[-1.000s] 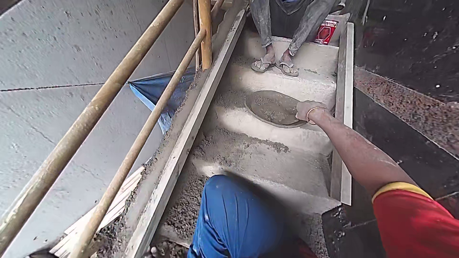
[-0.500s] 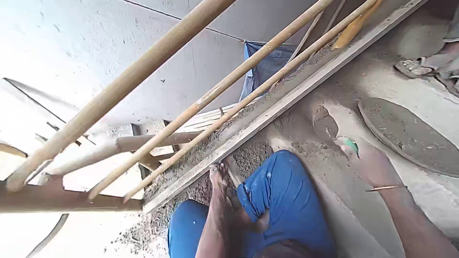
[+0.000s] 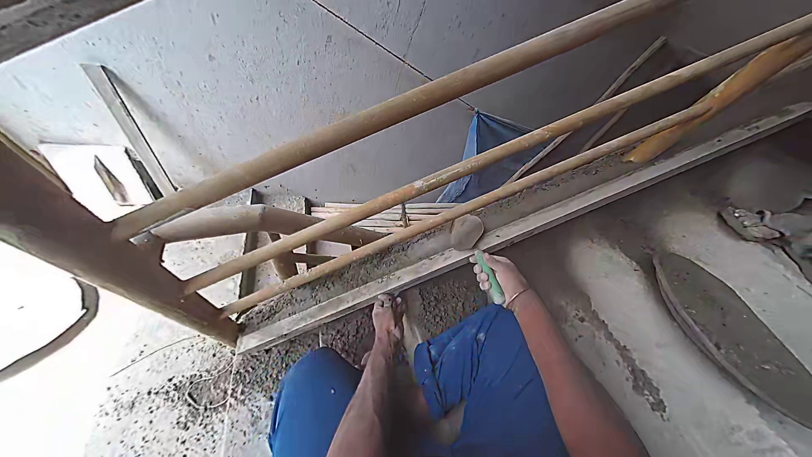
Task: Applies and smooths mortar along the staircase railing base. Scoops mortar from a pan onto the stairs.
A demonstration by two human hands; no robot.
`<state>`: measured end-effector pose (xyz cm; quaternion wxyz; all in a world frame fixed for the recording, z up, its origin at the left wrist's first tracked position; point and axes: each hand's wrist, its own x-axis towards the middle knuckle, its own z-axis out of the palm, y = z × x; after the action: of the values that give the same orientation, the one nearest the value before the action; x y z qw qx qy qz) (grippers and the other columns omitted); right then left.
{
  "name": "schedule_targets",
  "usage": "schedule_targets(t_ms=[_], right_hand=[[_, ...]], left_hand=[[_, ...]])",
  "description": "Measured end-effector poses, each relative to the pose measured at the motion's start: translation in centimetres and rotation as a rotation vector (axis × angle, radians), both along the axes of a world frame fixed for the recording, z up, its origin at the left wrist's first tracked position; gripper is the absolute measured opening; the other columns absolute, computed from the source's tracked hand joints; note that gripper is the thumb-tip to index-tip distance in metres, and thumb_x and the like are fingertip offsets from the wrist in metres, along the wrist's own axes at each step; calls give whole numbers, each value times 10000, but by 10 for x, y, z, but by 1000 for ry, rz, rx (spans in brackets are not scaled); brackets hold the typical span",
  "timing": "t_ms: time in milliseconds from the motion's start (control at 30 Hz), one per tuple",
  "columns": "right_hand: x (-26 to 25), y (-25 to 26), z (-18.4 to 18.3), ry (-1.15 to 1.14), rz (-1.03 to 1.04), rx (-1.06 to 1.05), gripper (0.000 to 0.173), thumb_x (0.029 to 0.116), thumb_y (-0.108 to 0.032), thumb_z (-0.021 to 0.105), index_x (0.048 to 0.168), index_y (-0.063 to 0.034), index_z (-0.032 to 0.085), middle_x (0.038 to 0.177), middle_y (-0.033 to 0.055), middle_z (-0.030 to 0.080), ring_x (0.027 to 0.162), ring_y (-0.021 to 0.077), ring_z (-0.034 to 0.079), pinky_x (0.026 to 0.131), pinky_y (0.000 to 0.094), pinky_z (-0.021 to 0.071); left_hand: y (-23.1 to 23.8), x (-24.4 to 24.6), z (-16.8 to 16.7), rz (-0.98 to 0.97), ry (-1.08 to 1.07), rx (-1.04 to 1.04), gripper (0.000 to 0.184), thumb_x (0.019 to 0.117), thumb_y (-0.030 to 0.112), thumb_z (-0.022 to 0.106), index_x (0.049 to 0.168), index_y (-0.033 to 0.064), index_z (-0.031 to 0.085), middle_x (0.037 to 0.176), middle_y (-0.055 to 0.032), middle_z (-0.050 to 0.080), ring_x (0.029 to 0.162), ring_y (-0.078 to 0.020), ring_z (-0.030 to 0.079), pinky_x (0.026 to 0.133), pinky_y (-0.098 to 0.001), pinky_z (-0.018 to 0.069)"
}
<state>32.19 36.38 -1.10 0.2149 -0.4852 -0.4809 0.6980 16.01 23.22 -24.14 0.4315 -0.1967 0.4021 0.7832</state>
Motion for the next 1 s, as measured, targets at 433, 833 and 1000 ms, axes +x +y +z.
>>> schedule_targets(t_ms=[433,833,1000], right_hand=[[-6,-63,82,-1435,635,830,560,1097,-307,444,1610,-112,332,1392,204,597,1226,363,635,1042,527,505],[-60,-29,105,-1715,658,843,483,1011,-94,541,1487,-47,473,1333,247,606,1226,426,622,940,597,549],[-37,3,123,-1761,599,871,421,991,-137,599,1404,-69,555,1310,226,632,1214,426,629,937,613,544]], left_hand=[[0,3,4,-14,21,-19,285,1120,264,401,1293,55,490,1014,-88,585,789,-152,606,678,-326,548],[5,5,-18,22,15,12,228,1101,261,467,1192,58,519,922,-74,612,703,-148,614,615,-332,556],[5,5,-17,24,27,0,224,1101,267,465,1171,62,524,887,-60,599,680,-138,609,608,-327,558]])
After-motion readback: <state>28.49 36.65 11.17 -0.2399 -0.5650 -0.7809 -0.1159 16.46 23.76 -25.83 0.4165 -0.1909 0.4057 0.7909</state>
